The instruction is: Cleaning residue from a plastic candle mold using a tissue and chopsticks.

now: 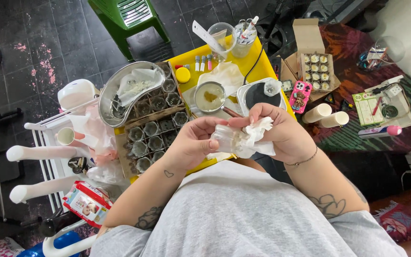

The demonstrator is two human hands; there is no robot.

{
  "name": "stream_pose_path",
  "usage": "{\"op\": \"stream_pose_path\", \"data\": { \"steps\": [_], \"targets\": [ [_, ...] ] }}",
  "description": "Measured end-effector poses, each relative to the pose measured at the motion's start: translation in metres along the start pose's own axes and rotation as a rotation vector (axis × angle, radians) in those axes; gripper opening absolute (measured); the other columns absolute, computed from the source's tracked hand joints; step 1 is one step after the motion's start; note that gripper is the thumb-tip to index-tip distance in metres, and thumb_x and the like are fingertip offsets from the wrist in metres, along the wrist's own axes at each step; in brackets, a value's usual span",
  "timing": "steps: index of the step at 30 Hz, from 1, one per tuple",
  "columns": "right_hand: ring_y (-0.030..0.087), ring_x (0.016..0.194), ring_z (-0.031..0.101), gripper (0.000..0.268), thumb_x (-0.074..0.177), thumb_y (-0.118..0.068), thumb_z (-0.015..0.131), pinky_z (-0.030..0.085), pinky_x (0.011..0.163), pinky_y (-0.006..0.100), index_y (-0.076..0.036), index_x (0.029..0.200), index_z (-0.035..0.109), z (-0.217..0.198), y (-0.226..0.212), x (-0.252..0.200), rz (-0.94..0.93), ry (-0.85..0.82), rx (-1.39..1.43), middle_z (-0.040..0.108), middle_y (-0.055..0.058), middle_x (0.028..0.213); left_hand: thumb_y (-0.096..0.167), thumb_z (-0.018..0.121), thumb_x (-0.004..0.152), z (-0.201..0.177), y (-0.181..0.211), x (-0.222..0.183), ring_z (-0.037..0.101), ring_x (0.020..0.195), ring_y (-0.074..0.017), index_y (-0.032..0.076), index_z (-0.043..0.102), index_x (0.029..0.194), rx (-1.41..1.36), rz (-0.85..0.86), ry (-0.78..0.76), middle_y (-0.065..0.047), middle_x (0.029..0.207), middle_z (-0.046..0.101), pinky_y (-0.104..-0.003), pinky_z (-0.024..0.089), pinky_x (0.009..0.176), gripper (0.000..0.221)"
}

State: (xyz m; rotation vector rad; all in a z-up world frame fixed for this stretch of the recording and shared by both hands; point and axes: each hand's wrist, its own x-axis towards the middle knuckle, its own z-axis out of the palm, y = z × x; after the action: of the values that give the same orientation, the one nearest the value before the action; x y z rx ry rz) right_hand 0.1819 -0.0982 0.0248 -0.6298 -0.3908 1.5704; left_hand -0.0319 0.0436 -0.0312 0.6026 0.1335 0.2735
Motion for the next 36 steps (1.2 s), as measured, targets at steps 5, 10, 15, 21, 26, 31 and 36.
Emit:
{"op": "stream_pose_path", "data": {
  "steps": [5, 10, 15, 21, 26, 31, 36],
  "targets": [
    [0.035, 0.123, 0.065, 0.027, 0.090, 0.012, 0.057, 0.054, 0.105, 0.048, -0.006, 0.111, 0.061, 0.026, 0.012, 0.005, -0.161, 0.163, 0.047, 0.067, 0.026, 0.128, 0.003, 0.083, 0.090, 0.012, 0.013, -0.008, 0.067, 0.123, -0.0264, -0.001, 0.063, 0.134, -0.098, -0.042, -0.038, -0.016, 0.132, 0.068, -0.046, 0.056, 0.108, 0.049],
    [0.034, 0.121, 0.068, 0.025, 0.096, 0.010, 0.052, 0.055, 0.108, 0.050, -0.009, 0.110, 0.061, 0.025, 0.025, 0.002, -0.390, 0.220, 0.119, 0.063, 0.023, 0.136, 0.006, 0.082, 0.092, 0.006, 0.018, -0.015, 0.067, 0.124, -0.0280, 0.000, 0.061, 0.137, -0.211, -0.070, -0.057, -0.017, 0.133, 0.067, -0.048, 0.056, 0.109, 0.051],
    [0.031, 0.107, 0.071, 0.028, 0.095, 0.013, 0.059, 0.057, 0.099, 0.043, 0.000, 0.114, 0.075, 0.001, 0.043, -0.002, -0.630, 0.256, -0.421, 0.069, 0.024, 0.127, 0.007, 0.082, 0.094, 0.002, 0.016, -0.019, 0.068, 0.123, -0.0265, 0.001, 0.062, 0.136, -0.192, -0.073, -0.075, -0.016, 0.132, 0.068, -0.047, 0.056, 0.107, 0.048],
    [0.024, 0.125, 0.065, 0.037, 0.080, 0.015, 0.065, 0.051, 0.109, 0.036, 0.002, 0.113, 0.071, 0.034, 0.028, -0.006, -0.473, -0.008, -0.856, 0.068, 0.018, 0.131, 0.008, 0.081, 0.093, 0.003, 0.018, -0.020, 0.068, 0.121, -0.0252, 0.001, 0.062, 0.134, -0.086, -0.052, -0.020, -0.014, 0.132, 0.068, -0.046, 0.056, 0.105, 0.046],
    [0.019, 0.123, 0.063, 0.035, 0.091, 0.014, 0.050, 0.051, 0.105, 0.035, 0.000, 0.118, 0.068, 0.035, 0.046, -0.006, -0.284, 0.151, -0.520, 0.069, 0.016, 0.135, 0.004, 0.082, 0.093, 0.003, 0.017, -0.020, 0.067, 0.123, -0.0236, 0.000, 0.063, 0.135, 0.068, 0.083, -0.013, -0.015, 0.133, 0.068, -0.045, 0.055, 0.111, 0.046],
    [0.020, 0.125, 0.066, 0.027, 0.097, 0.011, 0.049, 0.052, 0.109, 0.036, 0.002, 0.117, 0.065, 0.033, 0.046, 0.003, -0.407, 0.168, -0.552, 0.070, 0.016, 0.131, -0.003, 0.081, 0.091, 0.015, 0.010, -0.019, 0.067, 0.121, -0.0232, -0.002, 0.064, 0.135, 0.244, 0.211, 0.057, -0.015, 0.133, 0.069, -0.042, 0.055, 0.110, 0.047],
    [0.025, 0.107, 0.071, 0.021, 0.099, 0.008, 0.054, 0.057, 0.098, 0.040, 0.003, 0.115, 0.066, 0.019, 0.042, 0.009, -0.367, 0.219, -0.243, 0.073, 0.017, 0.111, -0.011, 0.077, 0.089, 0.037, 0.010, -0.018, 0.065, 0.126, -0.0209, -0.002, 0.062, 0.133, 0.412, 0.241, -0.038, -0.010, 0.141, 0.063, -0.038, 0.057, 0.109, 0.048]
  ]
}}
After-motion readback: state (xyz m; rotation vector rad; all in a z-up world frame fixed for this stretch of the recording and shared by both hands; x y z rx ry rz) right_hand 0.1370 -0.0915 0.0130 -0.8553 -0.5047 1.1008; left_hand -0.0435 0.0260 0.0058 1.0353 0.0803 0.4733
